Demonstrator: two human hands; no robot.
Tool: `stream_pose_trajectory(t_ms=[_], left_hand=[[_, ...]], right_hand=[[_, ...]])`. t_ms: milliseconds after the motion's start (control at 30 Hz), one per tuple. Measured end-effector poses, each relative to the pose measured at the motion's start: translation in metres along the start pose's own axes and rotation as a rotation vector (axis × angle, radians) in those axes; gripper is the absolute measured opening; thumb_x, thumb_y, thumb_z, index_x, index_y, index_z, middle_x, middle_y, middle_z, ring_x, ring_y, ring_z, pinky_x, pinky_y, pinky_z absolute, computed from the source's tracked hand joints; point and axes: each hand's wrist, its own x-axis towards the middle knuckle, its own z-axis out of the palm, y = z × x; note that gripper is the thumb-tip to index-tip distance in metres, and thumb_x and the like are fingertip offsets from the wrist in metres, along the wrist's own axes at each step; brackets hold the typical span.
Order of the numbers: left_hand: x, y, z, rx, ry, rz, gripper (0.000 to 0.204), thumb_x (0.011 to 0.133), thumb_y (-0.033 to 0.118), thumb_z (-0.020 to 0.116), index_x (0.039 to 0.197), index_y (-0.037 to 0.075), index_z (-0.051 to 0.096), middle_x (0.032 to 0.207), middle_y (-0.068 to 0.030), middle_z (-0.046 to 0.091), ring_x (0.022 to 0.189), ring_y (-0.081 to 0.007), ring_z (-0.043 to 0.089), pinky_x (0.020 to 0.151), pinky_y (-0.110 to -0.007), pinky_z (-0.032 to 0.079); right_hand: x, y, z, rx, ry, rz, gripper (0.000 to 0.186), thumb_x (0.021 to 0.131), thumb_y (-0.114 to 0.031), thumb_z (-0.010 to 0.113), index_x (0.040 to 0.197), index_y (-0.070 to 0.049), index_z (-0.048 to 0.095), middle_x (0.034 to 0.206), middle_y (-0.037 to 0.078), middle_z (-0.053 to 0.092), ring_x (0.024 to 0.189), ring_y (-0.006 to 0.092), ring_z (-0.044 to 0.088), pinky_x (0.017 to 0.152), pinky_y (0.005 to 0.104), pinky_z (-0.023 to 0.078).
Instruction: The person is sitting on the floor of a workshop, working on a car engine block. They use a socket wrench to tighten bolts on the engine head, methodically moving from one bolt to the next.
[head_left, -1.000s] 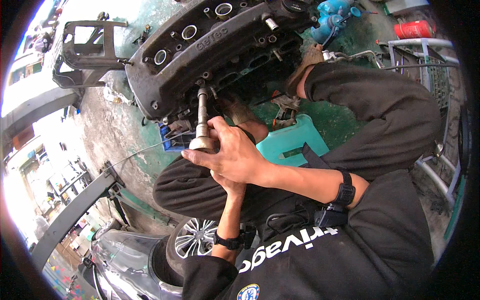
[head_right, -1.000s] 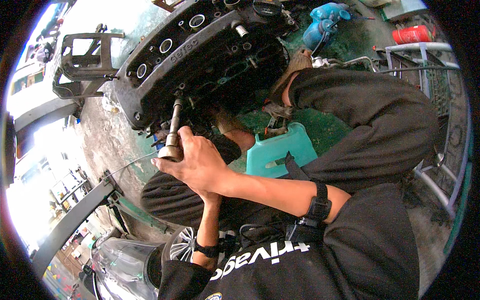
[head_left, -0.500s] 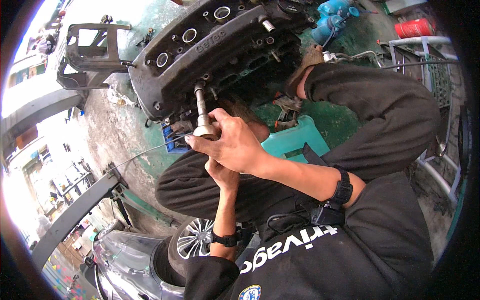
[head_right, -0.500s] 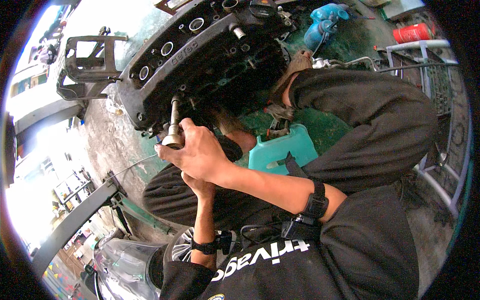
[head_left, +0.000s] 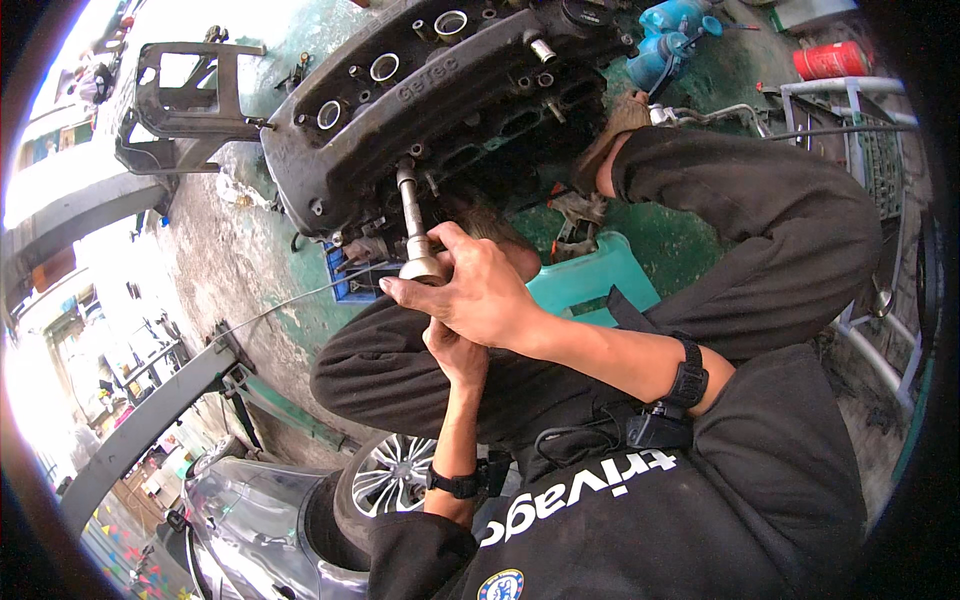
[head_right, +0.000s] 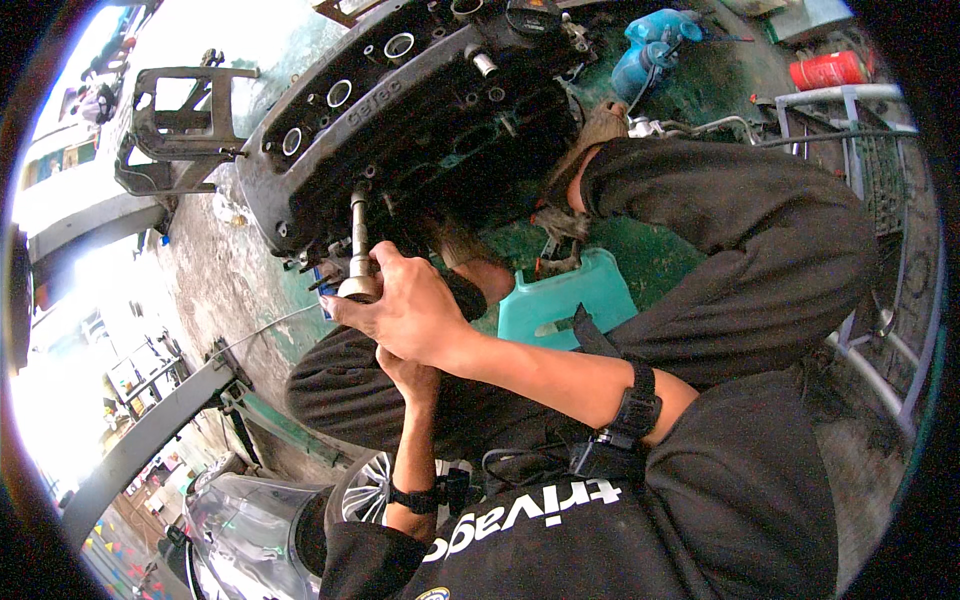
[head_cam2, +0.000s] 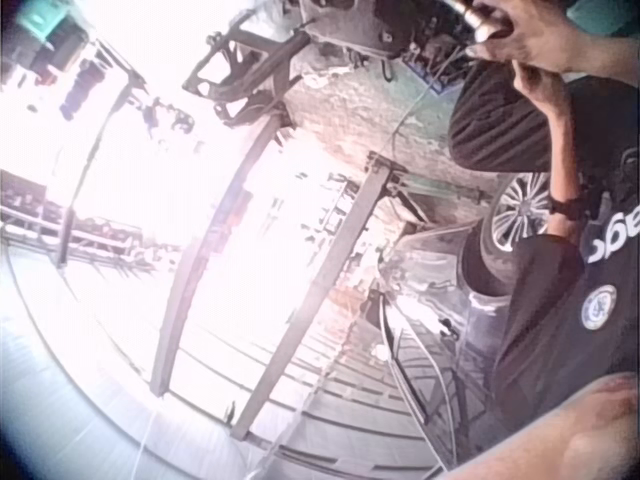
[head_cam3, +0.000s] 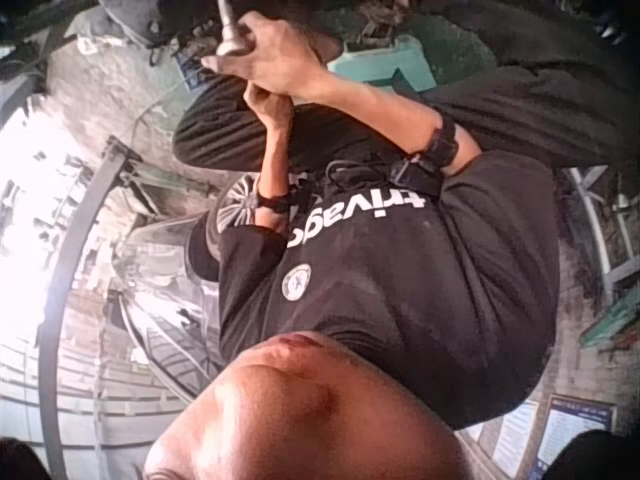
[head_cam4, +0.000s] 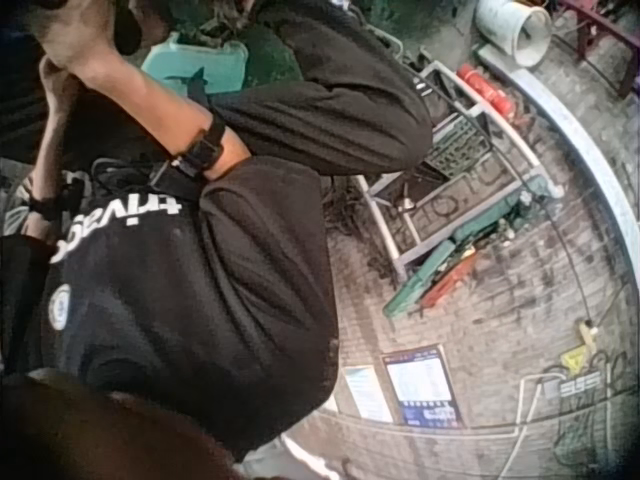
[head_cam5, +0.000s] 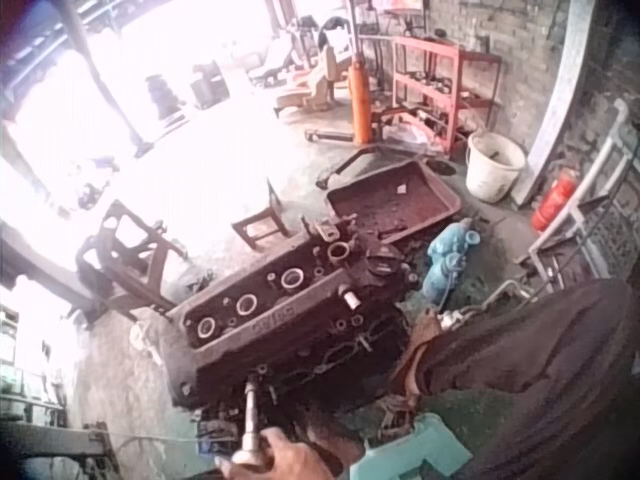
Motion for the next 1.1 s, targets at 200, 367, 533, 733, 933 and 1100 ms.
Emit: stream_pose_trajectory(t_ms=[200, 367, 533, 733, 933, 1100], left_hand=[[0.003, -0.009, -0.003, -0.008, -0.026, -0.06, 0.018, 0.082, 0.004, 0.067, 0.096, -0.007, 0.061, 0.082, -0.0053, 0.068, 0.076, -0.0071, 0.057, 0.071, -0.026, 0.048], [0.0, -0.008, -0.002, 0.086, -0.02, 0.011, 0.017, 0.082, 0.005, 0.067, 0.094, -0.006, 0.062, 0.081, -0.0068, 0.069, 0.075, -0.008, 0.059, 0.07, -0.027, 0.049], [-0.005, -0.012, -0.001, -0.11, 0.047, -0.104, 0.018, 0.082, 0.007, 0.067, 0.092, -0.006, 0.061, 0.08, -0.0067, 0.069, 0.074, -0.0094, 0.06, 0.069, -0.028, 0.049], [0.003, -0.004, 0.001, -0.209, 0.065, -0.137, 0.02, 0.08, 0.006, 0.069, 0.094, -0.006, 0.062, 0.085, -0.0057, 0.068, 0.077, -0.0102, 0.06, 0.072, -0.027, 0.049], [0.021, 0.045, 0.003, 0.161, -0.039, 0.081, 0.015, 0.085, 0.004, 0.063, 0.095, -0.008, 0.062, 0.084, -0.0016, 0.066, 0.075, -0.0075, 0.056, 0.07, -0.024, 0.047], [0.036, 0.051, -0.012, 0.487, -0.027, 0.157, 0.017, 0.085, 0.008, 0.063, 0.087, -0.009, 0.063, 0.074, -0.0091, 0.069, 0.072, -0.0093, 0.061, 0.069, -0.027, 0.049]], right_hand=[[-0.001, 0.001, -0.001, -0.012, 0.005, -0.014, 0.052, 0.072, -0.042, 0.078, 0.082, 0.0, 0.049, 0.07, 0.021, 0.061, 0.067, 0.0374, 0.064, 0.063, 0.0441, 0.049], [-0.003, 0.007, -0.002, 0.004, 0.008, -0.014, 0.054, 0.071, -0.044, 0.078, 0.083, 0.0, 0.05, 0.068, 0.02, 0.061, 0.065, 0.0384, 0.063, 0.062, 0.0447, 0.049], [-0.003, 0.013, 0.0, -0.011, 0.007, -0.027, 0.058, 0.071, -0.049, 0.077, 0.085, 0.001, 0.049, 0.068, 0.021, 0.061, 0.066, 0.039, 0.063, 0.063, 0.0456, 0.049], [0.001, 0.005, 0.006, -0.06, 0.028, -0.036, 0.054, 0.072, -0.041, 0.081, 0.086, 0.001, 0.05, 0.064, 0.01, 0.063, 0.058, 0.0149, 0.06, 0.056, 0.0303, 0.048], [0.017, -0.009, 0.011, 0.235, 0.062, -0.035, 0.056, 0.075, -0.038, 0.08, 0.094, 0.003, 0.049, 0.073, 0.008, 0.062, 0.065, 0.0095, 0.059, 0.06, 0.0255, 0.05], [0.017, -0.004, 0.03, 0.548, -0.004, 0.156, 0.056, 0.074, -0.035, 0.078, 0.095, 0.003, 0.043, 0.079, 0.016, 0.061, 0.074, 0.0266, 0.064, 0.07, 0.0384, 0.051]])
